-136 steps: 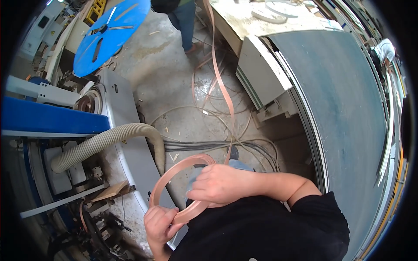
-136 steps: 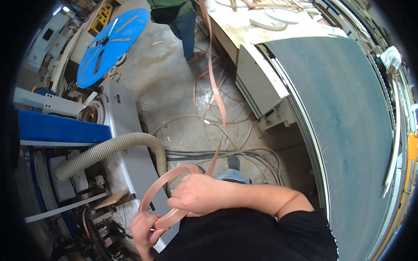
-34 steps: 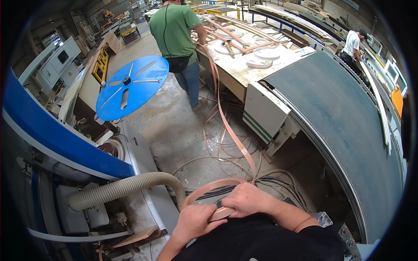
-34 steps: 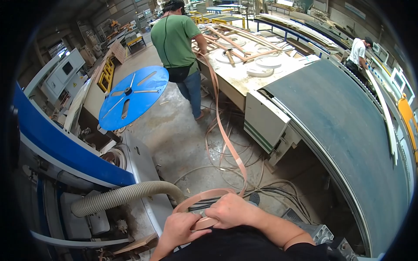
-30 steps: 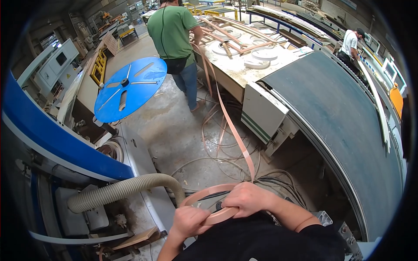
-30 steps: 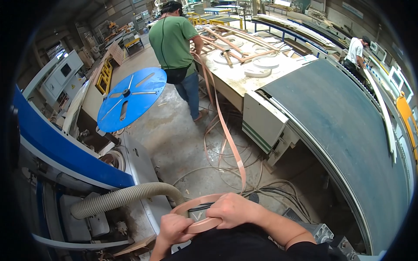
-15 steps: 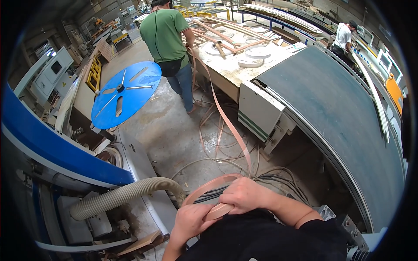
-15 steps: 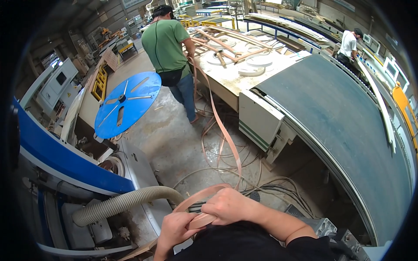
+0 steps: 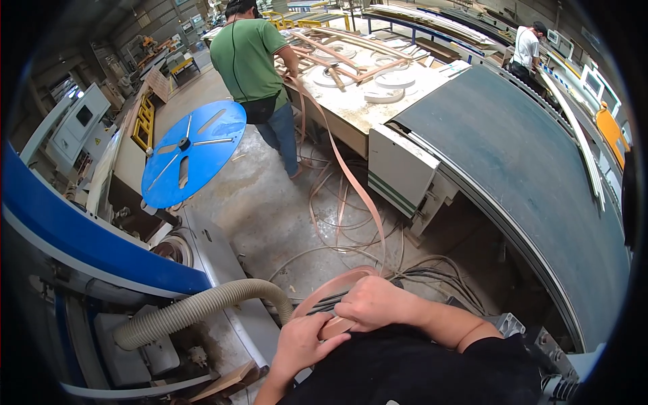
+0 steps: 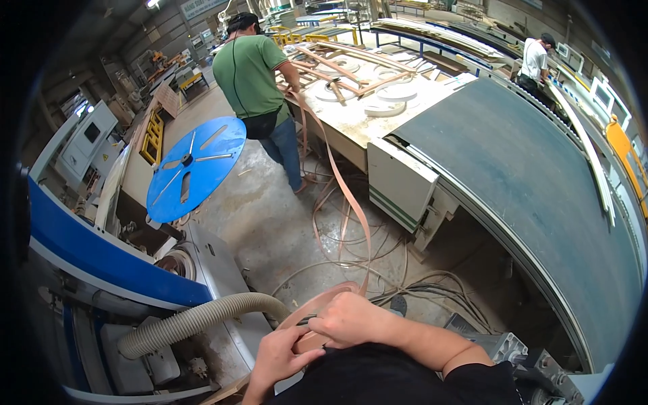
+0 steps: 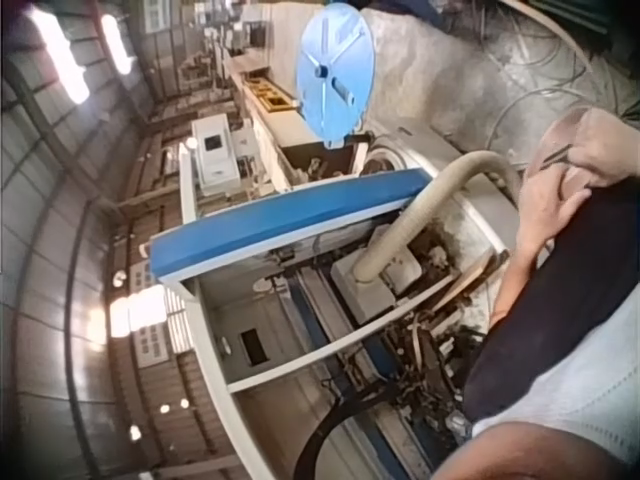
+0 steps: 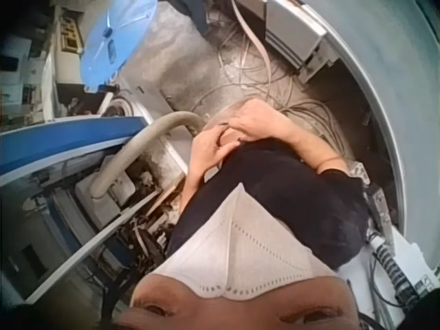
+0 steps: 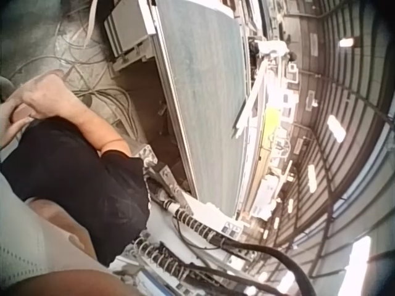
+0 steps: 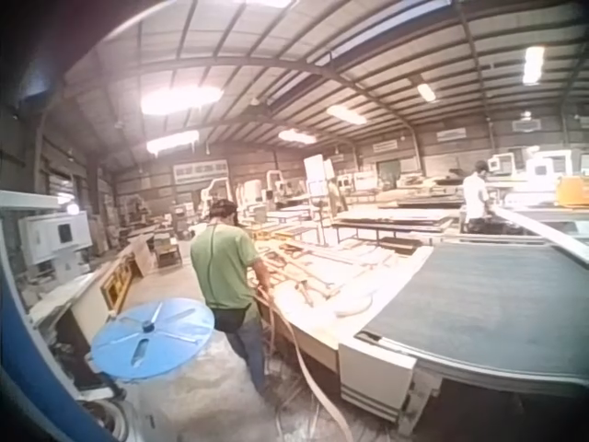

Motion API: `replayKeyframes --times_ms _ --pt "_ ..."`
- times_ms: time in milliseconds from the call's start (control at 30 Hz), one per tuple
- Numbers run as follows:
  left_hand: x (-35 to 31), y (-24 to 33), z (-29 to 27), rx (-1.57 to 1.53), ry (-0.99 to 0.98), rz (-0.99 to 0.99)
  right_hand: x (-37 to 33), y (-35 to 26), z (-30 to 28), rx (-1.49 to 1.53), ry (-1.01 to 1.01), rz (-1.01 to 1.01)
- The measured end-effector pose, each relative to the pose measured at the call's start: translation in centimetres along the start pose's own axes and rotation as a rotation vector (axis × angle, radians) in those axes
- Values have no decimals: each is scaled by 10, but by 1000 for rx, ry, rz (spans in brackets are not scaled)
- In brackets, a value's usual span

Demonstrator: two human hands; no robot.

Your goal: Winding and preparing a roll of edge banding tape in a furniture workshop.

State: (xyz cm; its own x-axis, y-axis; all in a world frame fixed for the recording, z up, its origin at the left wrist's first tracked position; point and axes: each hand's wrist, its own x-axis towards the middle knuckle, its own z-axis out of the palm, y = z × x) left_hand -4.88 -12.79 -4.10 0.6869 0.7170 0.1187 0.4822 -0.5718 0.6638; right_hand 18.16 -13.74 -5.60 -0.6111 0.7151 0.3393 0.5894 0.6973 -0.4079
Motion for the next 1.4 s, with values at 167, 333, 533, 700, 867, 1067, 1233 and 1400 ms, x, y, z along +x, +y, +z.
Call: replayKeyframes --times_ms 167,333,533,700,867,1067,1233,1400 --pt "-11 -30 -3 107 149 209 -4 11 -8 177 111 -70" --pt "-11 -54 -21 -53 17 203 -7 17 -12 227 110 -98" --pt "5 -24 -12 33 -29 185 -2 15 -7 114 -58 -38" --pt "1 -29 -17 80 -58 234 2 12 -14 191 90 -112" --pt "-2 -55 -22 141 26 381 -4 19 -6 145 31 -95" --pt "2 -16 -10 -27 -95 87 1 10 -2 102 -54 -42" --pt "-3 -24 -4 51 -14 181 0 13 -3 147 -49 -61" --pt "-9 -47 -19 -87 -66 221 -4 16 -5 198 -3 -85"
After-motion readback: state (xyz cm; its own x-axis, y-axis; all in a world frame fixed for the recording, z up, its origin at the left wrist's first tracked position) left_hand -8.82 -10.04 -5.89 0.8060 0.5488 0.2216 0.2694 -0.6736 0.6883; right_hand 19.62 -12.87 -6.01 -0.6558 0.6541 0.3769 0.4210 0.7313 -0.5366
